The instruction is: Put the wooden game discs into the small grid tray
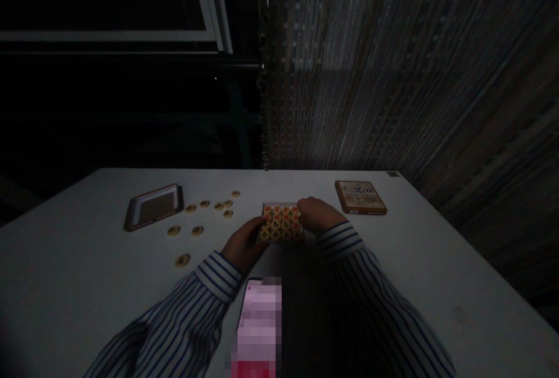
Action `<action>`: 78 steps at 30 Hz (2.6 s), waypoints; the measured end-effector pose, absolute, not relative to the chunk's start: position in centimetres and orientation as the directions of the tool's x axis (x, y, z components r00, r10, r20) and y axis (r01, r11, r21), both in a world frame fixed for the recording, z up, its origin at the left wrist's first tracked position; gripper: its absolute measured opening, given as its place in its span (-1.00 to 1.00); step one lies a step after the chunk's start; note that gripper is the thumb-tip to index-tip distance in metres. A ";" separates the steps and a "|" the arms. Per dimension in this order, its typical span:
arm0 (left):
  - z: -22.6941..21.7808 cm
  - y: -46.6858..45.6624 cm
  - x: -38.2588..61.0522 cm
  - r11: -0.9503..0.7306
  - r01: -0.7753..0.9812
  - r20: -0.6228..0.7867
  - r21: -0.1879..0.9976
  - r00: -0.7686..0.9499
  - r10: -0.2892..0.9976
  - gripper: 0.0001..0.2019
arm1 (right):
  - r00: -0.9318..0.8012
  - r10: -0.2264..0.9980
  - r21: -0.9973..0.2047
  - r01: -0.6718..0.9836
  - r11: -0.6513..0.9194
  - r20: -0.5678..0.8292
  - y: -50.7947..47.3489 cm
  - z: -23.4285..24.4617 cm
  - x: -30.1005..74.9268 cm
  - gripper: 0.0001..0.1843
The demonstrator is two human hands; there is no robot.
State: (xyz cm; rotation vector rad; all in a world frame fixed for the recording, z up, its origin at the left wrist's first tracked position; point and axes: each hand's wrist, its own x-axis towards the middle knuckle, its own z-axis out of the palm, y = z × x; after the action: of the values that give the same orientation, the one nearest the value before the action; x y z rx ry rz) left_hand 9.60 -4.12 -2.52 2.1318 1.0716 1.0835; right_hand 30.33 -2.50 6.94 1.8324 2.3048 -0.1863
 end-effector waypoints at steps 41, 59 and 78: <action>2.6 -5.9 7.0 -0.544 0.545 0.571 0.638 0.140 0.809 -0.85 | -0.253 0.965 -0.033 0.966 0.255 0.065 -5.3 11.1 29.1 -0.59; 2.4 -8.4 -3.4 -0.350 0.761 0.543 0.546 -0.003 0.840 -0.73 | -0.480 0.871 -0.147 0.858 0.492 0.106 -8.7 12.5 21.5 -0.61; -4.3 -7.6 -5.7 -0.336 0.838 0.576 0.431 0.031 0.817 -0.66 | -0.663 0.746 -0.033 0.746 0.666 0.063 -8.5 6.1 13.6 -0.73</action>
State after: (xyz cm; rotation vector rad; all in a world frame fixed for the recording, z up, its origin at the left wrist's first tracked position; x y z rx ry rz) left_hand -5.71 -7.57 -4.27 2.2743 1.8256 1.2375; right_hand 13.64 -8.51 6.09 1.3142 2.9310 -0.0070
